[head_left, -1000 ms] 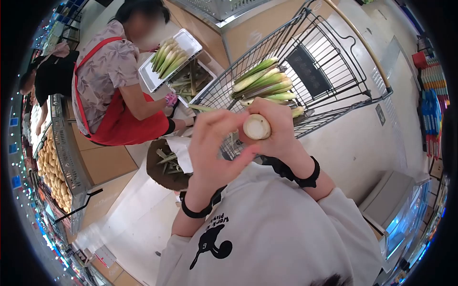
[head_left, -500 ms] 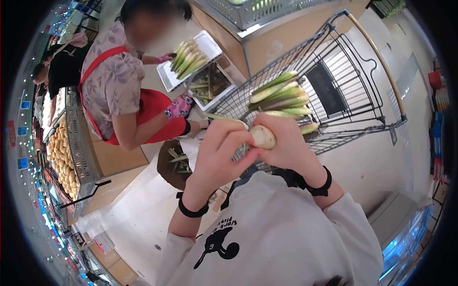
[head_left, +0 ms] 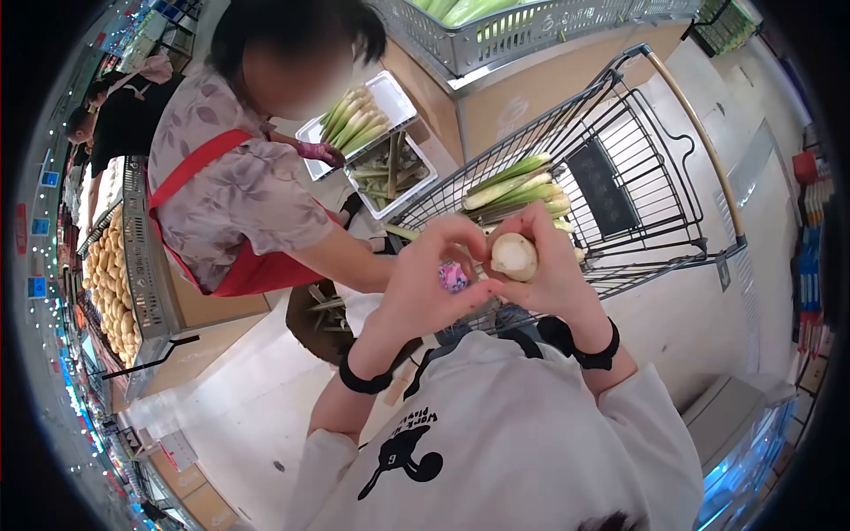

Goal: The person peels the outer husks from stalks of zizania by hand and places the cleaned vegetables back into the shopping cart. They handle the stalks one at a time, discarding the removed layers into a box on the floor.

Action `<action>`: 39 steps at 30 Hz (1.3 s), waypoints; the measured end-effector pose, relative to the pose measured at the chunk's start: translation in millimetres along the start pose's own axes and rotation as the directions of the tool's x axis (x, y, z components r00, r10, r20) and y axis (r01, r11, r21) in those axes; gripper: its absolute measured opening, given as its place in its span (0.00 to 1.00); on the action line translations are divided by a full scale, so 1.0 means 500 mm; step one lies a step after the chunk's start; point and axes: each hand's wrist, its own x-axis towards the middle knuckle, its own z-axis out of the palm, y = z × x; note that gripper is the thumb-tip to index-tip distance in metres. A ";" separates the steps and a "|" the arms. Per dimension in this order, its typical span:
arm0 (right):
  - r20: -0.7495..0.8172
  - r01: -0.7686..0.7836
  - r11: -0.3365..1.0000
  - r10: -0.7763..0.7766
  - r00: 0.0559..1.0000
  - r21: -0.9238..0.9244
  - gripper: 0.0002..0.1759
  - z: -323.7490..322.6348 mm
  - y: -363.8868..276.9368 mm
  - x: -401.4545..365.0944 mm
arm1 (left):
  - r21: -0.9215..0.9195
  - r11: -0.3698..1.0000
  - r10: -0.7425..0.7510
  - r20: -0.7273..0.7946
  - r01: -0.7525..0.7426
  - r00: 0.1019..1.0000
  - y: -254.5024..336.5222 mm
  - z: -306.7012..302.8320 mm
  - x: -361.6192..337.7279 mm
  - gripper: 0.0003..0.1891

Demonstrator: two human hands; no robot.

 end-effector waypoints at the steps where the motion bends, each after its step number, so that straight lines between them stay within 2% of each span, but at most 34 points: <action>1: 0.038 0.006 1.000 -0.007 0.999 0.031 0.25 -0.002 0.001 -0.003 | -0.334 0.917 -0.258 -0.074 0.219 0.963 0.003 0.007 -0.005 0.16; 2: 0.058 0.121 0.992 -0.120 0.991 -0.024 0.24 -0.004 -0.010 -0.003 | -0.181 0.955 -0.233 0.041 0.237 0.972 0.004 -0.002 -0.002 0.17; 3: 0.061 0.130 0.991 -0.128 0.990 -0.023 0.24 -0.003 -0.014 -0.010 | -0.176 0.957 -0.228 0.035 0.231 0.973 0.009 0.000 -0.007 0.17; 5: 0.039 0.135 0.980 -0.131 0.991 -0.147 0.24 0.006 -0.026 -0.014 | 0.164 0.941 -0.314 0.099 0.296 0.944 0.026 -0.003 -0.005 0.16; 7: -0.056 0.209 0.959 -0.223 0.973 -0.190 0.24 0.018 -0.015 -0.013 | 0.231 0.951 -0.236 0.103 0.208 0.966 0.014 -0.001 -0.012 0.14; 8: -0.084 0.260 0.933 -0.288 0.954 -0.249 0.23 0.019 -0.010 -0.013 | 0.208 0.945 -0.287 0.167 0.251 0.943 0.016 -0.007 -0.014 0.11; 9: -0.087 0.203 0.933 -0.238 0.967 -0.298 0.23 0.017 -0.008 -0.022 | 0.197 0.936 -0.327 0.185 0.291 0.927 0.004 -0.001 -0.025 0.11; 11: -0.115 0.274 0.914 -0.320 0.941 -0.298 0.25 0.018 -0.006 -0.026 | 0.047 0.971 -0.238 0.190 0.233 0.953 -0.007 0.011 -0.032 0.10; 13: -0.136 0.278 0.909 -0.332 0.934 -0.311 0.25 0.012 0.002 -0.040 | 0.016 0.965 -0.260 0.207 0.263 0.943 0.025 0.018 -0.032 0.09; 16: -0.159 0.256 0.933 -0.301 0.940 -0.251 0.27 0.013 0.013 -0.046 | 0.027 0.977 -0.214 0.132 0.212 0.968 0.019 0.030 -0.043 0.09; 18: -0.196 0.252 0.966 -0.259 0.946 -0.060 0.29 0.019 0.040 -0.055 | 0.042 0.978 -0.206 0.111 0.203 0.972 0.023 0.035 -0.058 0.09; 23: -0.082 0.259 0.963 -0.265 0.961 -0.076 0.30 0.007 0.068 -0.076 | 0.099 0.968 -0.243 0.117 0.232 0.963 0.019 0.037 -0.089 0.08; 26: -0.046 0.195 0.975 -0.201 0.978 -0.109 0.30 0.008 0.067 -0.079 | 0.118 0.972 -0.212 0.067 0.203 0.975 0.001 0.047 -0.098 0.08; 28: -0.060 0.072 0.995 -0.076 0.995 -0.075 0.29 0.013 0.069 -0.078 | 0.076 0.974 -0.215 0.009 0.213 0.977 -0.003 0.052 -0.099 0.07; 29: -0.061 0.075 0.994 -0.080 0.995 -0.073 0.29 0.019 0.068 -0.075 | 0.079 0.974 -0.213 0.009 0.212 0.977 -0.010 0.055 -0.101 0.07; 31: -0.055 0.108 0.994 -0.108 0.993 0.006 0.31 0.033 0.055 -0.059 | 0.159 0.965 -0.189 -0.115 0.206 0.975 -0.017 0.058 -0.096 0.07; 32: -0.060 0.104 0.995 -0.104 0.993 0.004 0.31 0.045 0.047 -0.055 | 0.156 0.966 -0.190 -0.109 0.206 0.976 -0.016 0.061 -0.095 0.07; 34: -0.219 0.273 0.960 -0.253 0.942 0.064 0.36 0.077 0.047 -0.045 | 0.186 0.976 -0.070 -0.230 0.114 0.971 -0.006 0.057 -0.079 0.07; 35: -0.225 0.272 0.961 -0.253 0.941 0.057 0.36 0.081 0.081 -0.044 | 0.181 0.977 -0.067 -0.224 0.109 0.972 -0.003 0.052 -0.072 0.07; 37: -0.317 0.075 0.997 -0.070 0.946 0.002 0.39 0.082 0.143 -0.050 | 0.183 0.974 -0.093 -0.210 0.133 0.973 0.005 0.036 -0.061 0.08; 38: -0.374 0.065 0.997 -0.044 0.926 0.045 0.35 0.089 0.144 -0.057 | 0.186 0.967 -0.145 -0.160 0.174 0.976 0.009 0.024 -0.055 0.10; 39: -0.380 0.058 0.997 -0.037 0.924 0.043 0.35 0.089 0.138 -0.060 | 0.181 0.968 -0.149 -0.153 0.175 0.977 0.015 0.012 -0.049 0.10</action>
